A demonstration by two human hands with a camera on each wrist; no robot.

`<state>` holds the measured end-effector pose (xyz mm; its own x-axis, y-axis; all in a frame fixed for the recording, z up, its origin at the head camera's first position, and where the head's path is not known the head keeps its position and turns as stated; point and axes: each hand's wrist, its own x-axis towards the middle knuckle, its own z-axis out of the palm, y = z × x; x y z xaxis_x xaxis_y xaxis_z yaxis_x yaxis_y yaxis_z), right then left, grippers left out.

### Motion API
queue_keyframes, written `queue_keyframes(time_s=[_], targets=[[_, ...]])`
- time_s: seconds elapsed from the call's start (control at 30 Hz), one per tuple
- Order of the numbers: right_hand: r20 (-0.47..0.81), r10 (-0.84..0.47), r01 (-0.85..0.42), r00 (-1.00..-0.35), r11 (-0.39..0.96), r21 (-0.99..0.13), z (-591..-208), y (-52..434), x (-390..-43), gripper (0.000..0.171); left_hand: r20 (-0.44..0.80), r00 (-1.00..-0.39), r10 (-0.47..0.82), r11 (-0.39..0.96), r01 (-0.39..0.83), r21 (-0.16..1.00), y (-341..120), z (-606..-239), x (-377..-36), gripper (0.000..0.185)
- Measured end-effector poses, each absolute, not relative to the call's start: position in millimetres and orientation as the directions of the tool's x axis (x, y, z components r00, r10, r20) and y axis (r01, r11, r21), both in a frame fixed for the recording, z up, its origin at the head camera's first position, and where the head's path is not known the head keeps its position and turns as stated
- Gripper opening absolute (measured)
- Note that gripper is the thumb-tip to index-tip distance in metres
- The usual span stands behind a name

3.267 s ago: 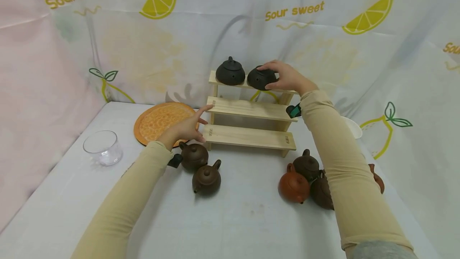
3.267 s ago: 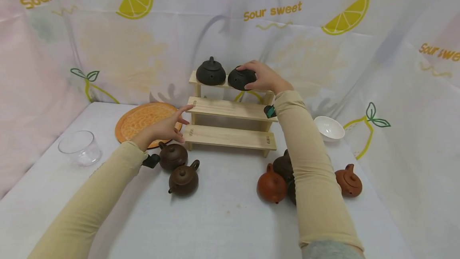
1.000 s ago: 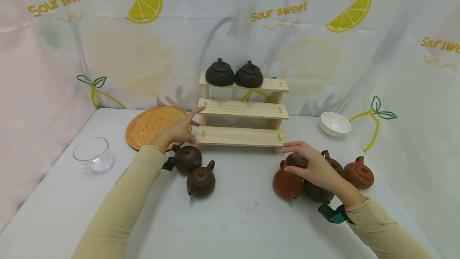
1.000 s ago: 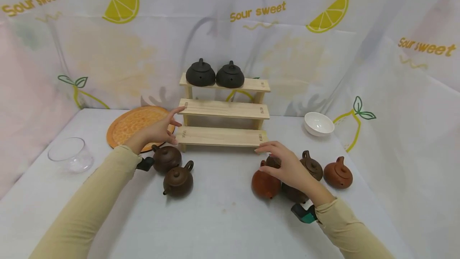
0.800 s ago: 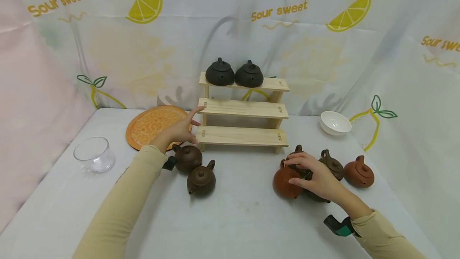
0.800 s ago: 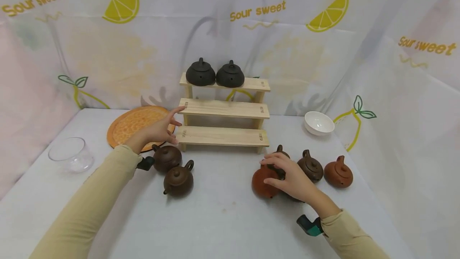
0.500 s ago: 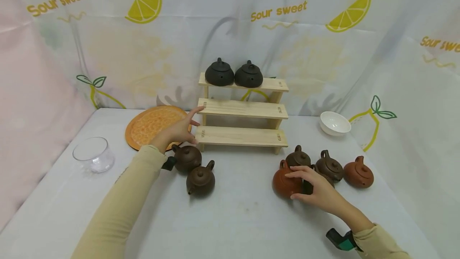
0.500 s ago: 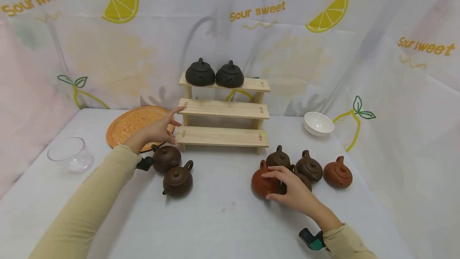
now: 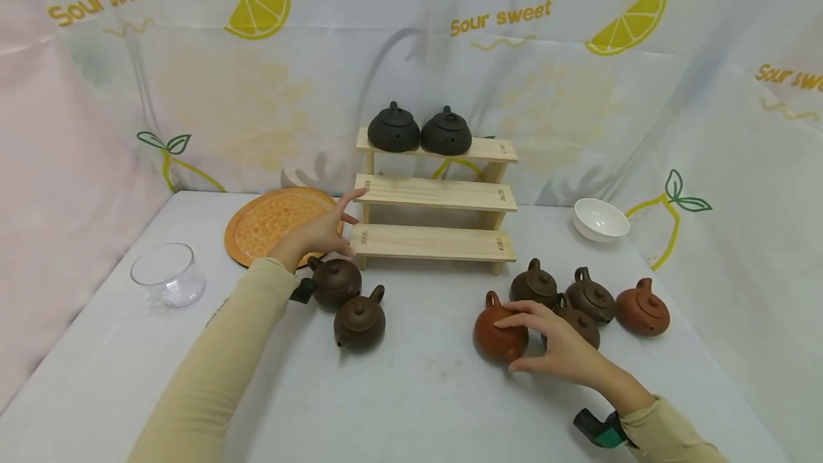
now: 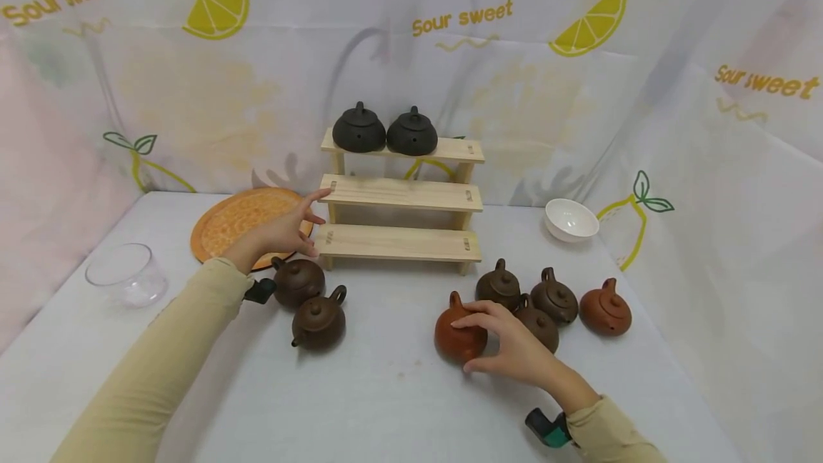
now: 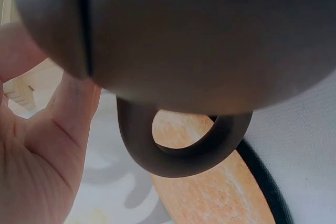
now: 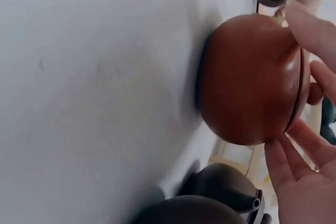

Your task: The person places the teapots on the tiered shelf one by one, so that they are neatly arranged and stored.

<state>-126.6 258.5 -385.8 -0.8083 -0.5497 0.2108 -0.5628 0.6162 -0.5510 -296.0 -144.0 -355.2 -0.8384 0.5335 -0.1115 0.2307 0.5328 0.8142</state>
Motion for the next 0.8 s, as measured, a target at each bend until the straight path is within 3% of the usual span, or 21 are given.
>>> queue_keyframes(time_s=[0.5, 0.8], targets=[[0.041, -0.528, -0.375, -0.848, 0.545, -0.749, -391, 254, -136, 0.078, -0.112, -0.842, 0.528, 0.539, 0.23, 0.81, -144, -357, -297, 0.112], [0.022, -0.435, -0.298, -0.9, 0.579, -0.759, -391, 249, -137, 0.071, -0.119, -0.844, 0.523, 0.545, 0.224, 0.808, -144, -356, -296, 0.112]])
